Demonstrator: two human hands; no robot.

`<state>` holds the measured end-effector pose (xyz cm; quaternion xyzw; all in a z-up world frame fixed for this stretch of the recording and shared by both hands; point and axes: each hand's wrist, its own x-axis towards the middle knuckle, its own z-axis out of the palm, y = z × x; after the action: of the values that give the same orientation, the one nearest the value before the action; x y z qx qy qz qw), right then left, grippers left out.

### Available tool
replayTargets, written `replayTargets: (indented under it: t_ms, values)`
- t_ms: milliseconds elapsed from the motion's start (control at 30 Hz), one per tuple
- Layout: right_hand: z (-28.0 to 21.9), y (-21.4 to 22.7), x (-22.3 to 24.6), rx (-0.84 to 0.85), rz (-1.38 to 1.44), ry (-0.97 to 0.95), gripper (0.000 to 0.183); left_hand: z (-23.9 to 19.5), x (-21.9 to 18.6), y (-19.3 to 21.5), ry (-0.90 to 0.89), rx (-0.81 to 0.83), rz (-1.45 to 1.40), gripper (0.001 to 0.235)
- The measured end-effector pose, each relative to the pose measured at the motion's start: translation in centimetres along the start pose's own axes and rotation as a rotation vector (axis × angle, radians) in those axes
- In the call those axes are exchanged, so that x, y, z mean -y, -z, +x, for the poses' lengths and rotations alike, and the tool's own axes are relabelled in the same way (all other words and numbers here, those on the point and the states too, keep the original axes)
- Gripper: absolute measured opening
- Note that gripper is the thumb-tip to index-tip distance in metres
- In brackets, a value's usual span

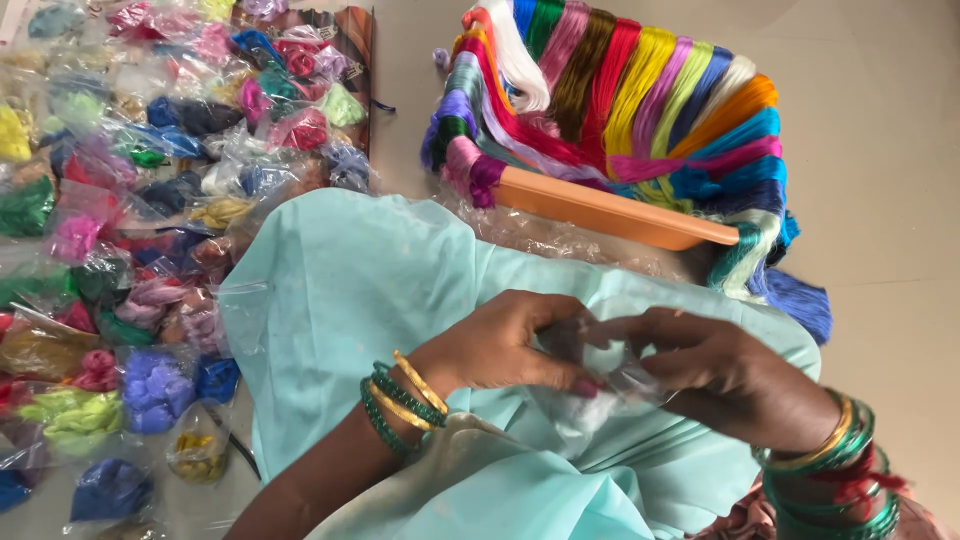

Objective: Bundling and preparing colorful silk threads into individual packages.

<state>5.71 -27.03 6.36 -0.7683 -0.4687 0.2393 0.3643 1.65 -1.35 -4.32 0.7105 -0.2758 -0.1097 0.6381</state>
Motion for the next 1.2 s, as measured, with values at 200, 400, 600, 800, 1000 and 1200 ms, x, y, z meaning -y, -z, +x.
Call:
replayTargets:
  t_ms: [200, 400, 600, 800, 1000, 1200]
  values:
    - [1.2, -1.9, 0.1, -0.321, -0.019, 0.054, 0.023, -1.7, 2.4, -2.3, 0.087, -0.295, -0.458, 0.023]
    - [2.2, -10.2, -5.3, -0.718, 0.830, -0.251, 0.045, -2.9, 2.3, -4.3, 0.020, -0.479, -0.500, 0.019]
    - [3.1, -12.4, -5.1, -0.711, 0.688, -0.288, 0.014, -4.7, 3.1, -4.5, 0.159, -0.604, -0.392, 0.007]
    - [2.6, -12.9, -6.0, -0.687, 0.670, -0.281, 0.017, -6.2, 2.9, -4.0, 0.033, -0.742, -0.500, 0.014]
    - [2.8, -12.4, -5.2, -0.713, 0.590, -0.131, 0.022, -6.8, 2.7, -3.1, -0.020, -0.560, -0.581, 0.010]
    - [4.2, -13.6, -3.7, -0.714, 0.608, -0.340, 0.032, -6.2, 0.3, -2.9, 0.139, -0.657, -0.282, 0.039]
